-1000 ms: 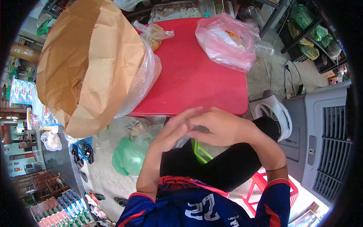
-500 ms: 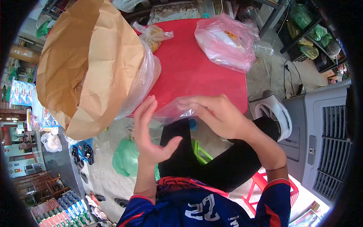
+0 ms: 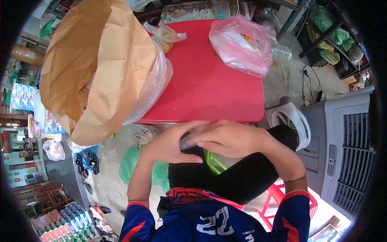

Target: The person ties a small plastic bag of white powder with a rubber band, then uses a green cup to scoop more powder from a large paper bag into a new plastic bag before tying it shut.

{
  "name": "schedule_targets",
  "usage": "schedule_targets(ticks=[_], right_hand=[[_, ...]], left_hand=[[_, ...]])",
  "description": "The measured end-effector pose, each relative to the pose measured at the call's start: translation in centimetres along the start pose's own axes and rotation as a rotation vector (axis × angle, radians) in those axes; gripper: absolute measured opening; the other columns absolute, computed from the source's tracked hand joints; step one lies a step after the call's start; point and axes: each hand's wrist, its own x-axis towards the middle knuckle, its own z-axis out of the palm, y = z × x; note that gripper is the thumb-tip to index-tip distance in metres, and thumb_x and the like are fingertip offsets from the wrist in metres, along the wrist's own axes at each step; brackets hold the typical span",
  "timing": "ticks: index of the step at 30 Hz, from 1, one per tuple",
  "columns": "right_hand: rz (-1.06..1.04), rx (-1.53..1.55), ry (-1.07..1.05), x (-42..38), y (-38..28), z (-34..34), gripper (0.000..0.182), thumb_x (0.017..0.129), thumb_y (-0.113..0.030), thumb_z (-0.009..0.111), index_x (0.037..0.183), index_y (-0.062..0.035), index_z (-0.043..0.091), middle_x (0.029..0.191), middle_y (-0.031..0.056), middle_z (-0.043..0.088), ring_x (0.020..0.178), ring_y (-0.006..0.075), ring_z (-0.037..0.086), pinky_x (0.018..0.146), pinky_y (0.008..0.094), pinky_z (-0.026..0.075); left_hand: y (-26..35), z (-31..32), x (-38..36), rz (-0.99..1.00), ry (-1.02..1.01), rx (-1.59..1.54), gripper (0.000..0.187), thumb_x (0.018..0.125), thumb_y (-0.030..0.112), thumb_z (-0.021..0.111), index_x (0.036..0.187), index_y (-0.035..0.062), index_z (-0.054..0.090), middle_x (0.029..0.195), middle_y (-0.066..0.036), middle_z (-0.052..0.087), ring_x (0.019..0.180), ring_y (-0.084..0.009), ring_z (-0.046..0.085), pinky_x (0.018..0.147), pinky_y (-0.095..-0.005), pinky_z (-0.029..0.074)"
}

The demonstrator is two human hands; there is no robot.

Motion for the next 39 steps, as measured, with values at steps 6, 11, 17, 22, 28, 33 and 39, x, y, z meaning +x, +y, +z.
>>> schedule_targets(ticks=[6,11,17,22,28,33,39], right_hand=[[-0.109,-0.025,-0.101,0.9,0.8,1.6,0.021,0.102,-0.012,0.053,0.11,0.0022,0.065,0.106,0.0199,0.067,0.102,0.0408,0.064,0.093,0.048,0.05],[-0.154,0.019,-0.087,0.7,1.3,2.1,0.016,0.097,-0.011,0.056,0.101,0.0028,0.062,0.1,0.0199,0.064,0.097,0.0399,0.064,0.09,0.0463,0.05],[0.028,0.028,-0.329,0.6,0.8,0.7,0.023,0.086,-0.016,0.067,0.098,0.0028,0.062,0.1,0.0193,0.067,0.094,0.0333,0.069,0.083,0.0453,0.053],[0.053,0.048,-0.328,0.0,0.5,0.9,0.027,0.085,-0.017,0.069,0.101,0.0032,0.06,0.098,0.0196,0.066,0.093,0.0339,0.068,0.082,0.0447,0.053],[0.059,-0.02,-0.345,-0.2,0.9,0.8,0.03,0.085,-0.017,0.071,0.104,0.0037,0.06,0.096,0.0188,0.065,0.091,0.0339,0.067,0.08,0.0436,0.052],[0.03,0.008,-0.312,-0.2,1.5,1.5,0.028,0.086,-0.015,0.071,0.103,0.0041,0.06,0.095,0.0196,0.066,0.09,0.0337,0.068,0.078,0.0429,0.052],[0.087,0.038,-0.353,-0.1,1.1,1.3,0.027,0.084,-0.013,0.071,0.103,0.0039,0.061,0.096,0.0189,0.067,0.088,0.0338,0.068,0.078,0.0425,0.053]], left_hand=[[-2.2,0.7,2.1,-0.021,-0.306,-0.343,0.083,0.074,0.022,0.093,0.142,-0.0002,0.052,0.125,-0.013,0.069,0.116,-0.0187,0.066,0.098,-0.0352,0.051],[-3.8,0.8,3.0,-0.027,-0.431,-0.432,0.078,0.076,0.021,0.092,0.141,0.0004,0.053,0.118,-0.012,0.072,0.108,-0.018,0.068,0.094,-0.0341,0.053],[-1.7,0.6,4.0,-0.049,-0.542,-0.28,0.061,0.079,0.025,0.09,0.127,-0.0006,0.062,0.106,-0.01,0.076,0.095,-0.0171,0.072,0.086,-0.0317,0.055],[-1.0,0.6,4.9,-0.06,-0.587,-0.241,0.059,0.078,0.024,0.09,0.125,-0.0007,0.064,0.107,-0.011,0.076,0.095,-0.0174,0.072,0.084,-0.033,0.055],[-0.8,0.5,5.2,-0.095,-0.59,-0.24,0.058,0.077,0.023,0.09,0.124,-0.0005,0.064,0.106,-0.011,0.076,0.095,-0.017,0.071,0.085,-0.0342,0.054],[-1.6,1.0,4.9,-0.1,-0.566,-0.218,0.059,0.077,0.023,0.089,0.125,-0.0002,0.063,0.106,-0.012,0.076,0.095,-0.0172,0.072,0.085,-0.0347,0.054],[-1.2,0.9,4.7,-0.067,-0.546,-0.221,0.061,0.077,0.023,0.089,0.127,0.0001,0.062,0.109,-0.013,0.075,0.097,-0.0179,0.071,0.086,-0.0353,0.054]])
